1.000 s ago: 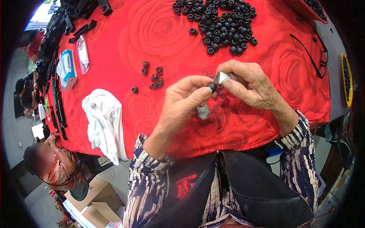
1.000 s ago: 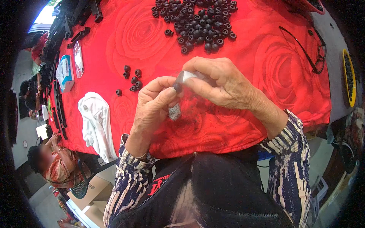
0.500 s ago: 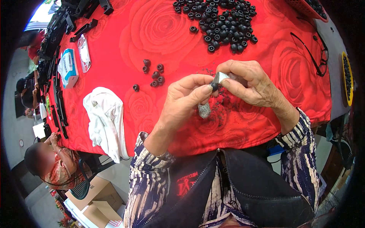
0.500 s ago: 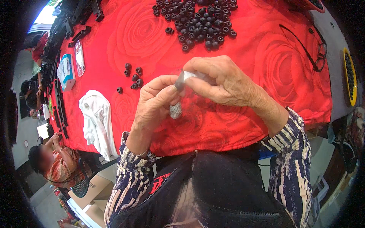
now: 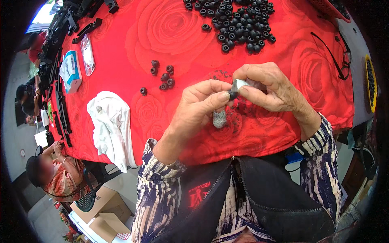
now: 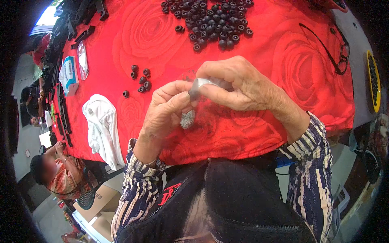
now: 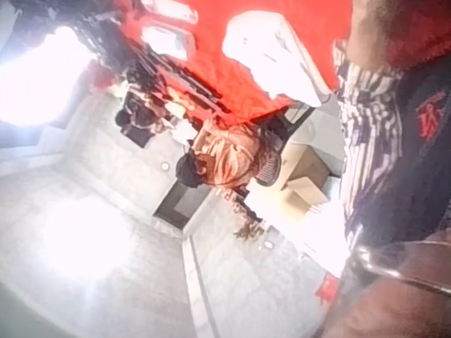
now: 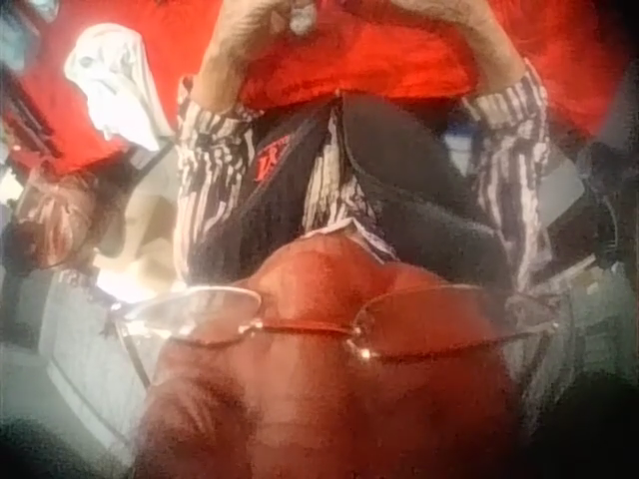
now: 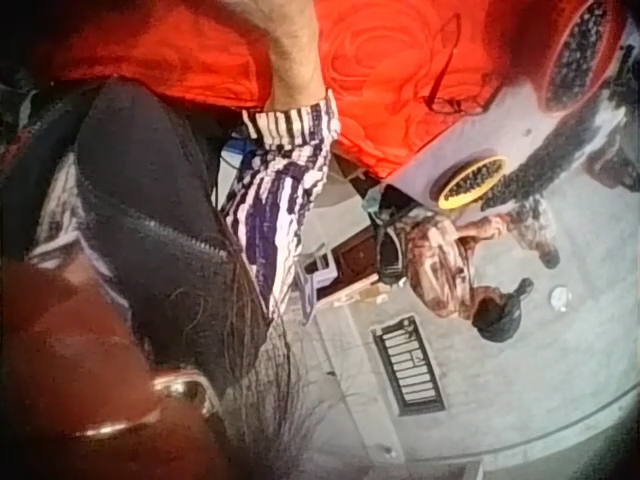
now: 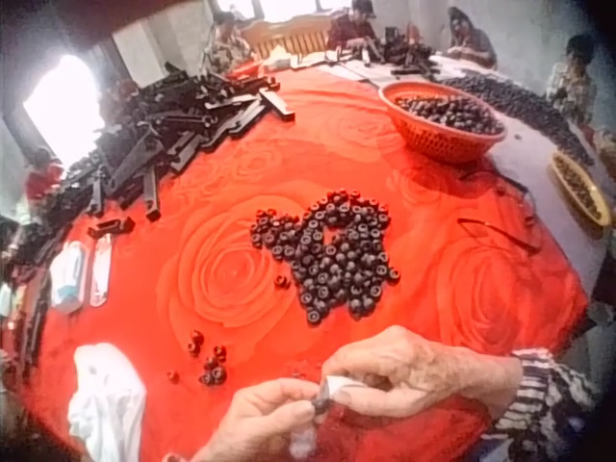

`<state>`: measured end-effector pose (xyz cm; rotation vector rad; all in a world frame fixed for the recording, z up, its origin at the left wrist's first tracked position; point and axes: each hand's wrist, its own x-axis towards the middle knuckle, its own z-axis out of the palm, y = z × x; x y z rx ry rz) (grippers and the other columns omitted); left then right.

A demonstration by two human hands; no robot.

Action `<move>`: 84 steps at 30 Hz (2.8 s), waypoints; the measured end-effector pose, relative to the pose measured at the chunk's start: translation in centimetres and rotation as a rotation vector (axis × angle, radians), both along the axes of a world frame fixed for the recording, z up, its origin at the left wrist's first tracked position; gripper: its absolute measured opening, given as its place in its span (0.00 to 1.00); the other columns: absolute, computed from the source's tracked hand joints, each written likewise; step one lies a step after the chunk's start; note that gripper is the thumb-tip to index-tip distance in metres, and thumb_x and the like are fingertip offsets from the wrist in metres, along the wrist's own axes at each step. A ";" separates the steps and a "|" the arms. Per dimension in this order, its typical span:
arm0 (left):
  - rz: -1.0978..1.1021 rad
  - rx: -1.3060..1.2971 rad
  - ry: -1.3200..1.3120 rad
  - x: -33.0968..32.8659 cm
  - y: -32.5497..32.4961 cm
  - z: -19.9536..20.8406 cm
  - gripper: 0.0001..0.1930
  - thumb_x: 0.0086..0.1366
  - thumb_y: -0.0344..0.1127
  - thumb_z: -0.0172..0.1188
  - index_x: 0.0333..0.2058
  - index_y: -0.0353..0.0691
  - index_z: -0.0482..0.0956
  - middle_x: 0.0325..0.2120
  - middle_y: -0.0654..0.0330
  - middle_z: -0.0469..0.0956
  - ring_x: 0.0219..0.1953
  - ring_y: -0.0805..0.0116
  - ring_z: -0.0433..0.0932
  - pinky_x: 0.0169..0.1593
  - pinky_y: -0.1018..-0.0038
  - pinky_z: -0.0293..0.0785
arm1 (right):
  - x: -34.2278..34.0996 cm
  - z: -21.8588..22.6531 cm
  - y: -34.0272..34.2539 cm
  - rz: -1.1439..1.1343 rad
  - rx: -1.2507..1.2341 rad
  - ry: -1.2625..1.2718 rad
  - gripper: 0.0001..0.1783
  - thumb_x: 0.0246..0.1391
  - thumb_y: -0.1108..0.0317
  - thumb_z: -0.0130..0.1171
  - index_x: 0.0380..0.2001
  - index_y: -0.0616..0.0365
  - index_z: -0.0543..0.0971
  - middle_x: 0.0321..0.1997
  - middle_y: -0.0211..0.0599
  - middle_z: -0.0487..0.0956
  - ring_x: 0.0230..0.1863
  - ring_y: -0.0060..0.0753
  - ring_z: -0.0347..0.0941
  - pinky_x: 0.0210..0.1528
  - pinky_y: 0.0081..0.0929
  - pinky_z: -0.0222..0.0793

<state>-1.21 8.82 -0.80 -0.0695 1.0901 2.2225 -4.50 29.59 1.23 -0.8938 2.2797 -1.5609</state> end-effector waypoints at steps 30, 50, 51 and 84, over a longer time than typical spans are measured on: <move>-0.022 0.021 -0.069 0.5 0.8 1.0 0.10 0.63 0.33 0.53 0.41 0.34 0.71 0.29 0.68 0.71 0.30 0.85 0.66 0.33 0.87 0.63 | -0.6 -0.5 0.2 0.065 -0.065 0.076 0.06 0.48 0.70 0.55 0.29 0.62 0.75 0.17 0.37 0.70 0.17 0.29 0.66 0.19 0.24 0.60; 0.017 0.007 -0.035 0.6 1.1 0.6 0.09 0.64 0.33 0.53 0.40 0.35 0.71 0.29 0.70 0.71 0.28 0.86 0.63 0.32 0.87 0.60 | -0.4 -0.7 -0.2 0.019 -0.024 0.240 0.12 0.42 0.69 0.62 0.31 0.63 0.74 0.25 0.40 0.74 0.24 0.39 0.72 0.25 0.29 0.67; 0.030 -0.001 -0.037 0.7 1.1 0.7 0.09 0.64 0.33 0.53 0.40 0.35 0.71 0.29 0.70 0.71 0.29 0.86 0.63 0.32 0.87 0.60 | -0.4 -0.8 -0.1 0.019 -0.024 0.241 0.12 0.42 0.69 0.62 0.31 0.63 0.74 0.25 0.40 0.74 0.24 0.39 0.72 0.25 0.29 0.67; 0.135 0.184 -0.085 -0.4 -0.3 -0.5 0.12 0.63 0.36 0.54 0.40 0.34 0.71 0.26 0.70 0.70 0.24 0.84 0.63 0.28 0.84 0.62 | 0.0 -1.2 -0.3 0.283 0.019 0.267 0.06 0.41 0.70 0.61 0.24 0.58 0.74 0.20 0.35 0.72 0.20 0.39 0.69 0.23 0.31 0.63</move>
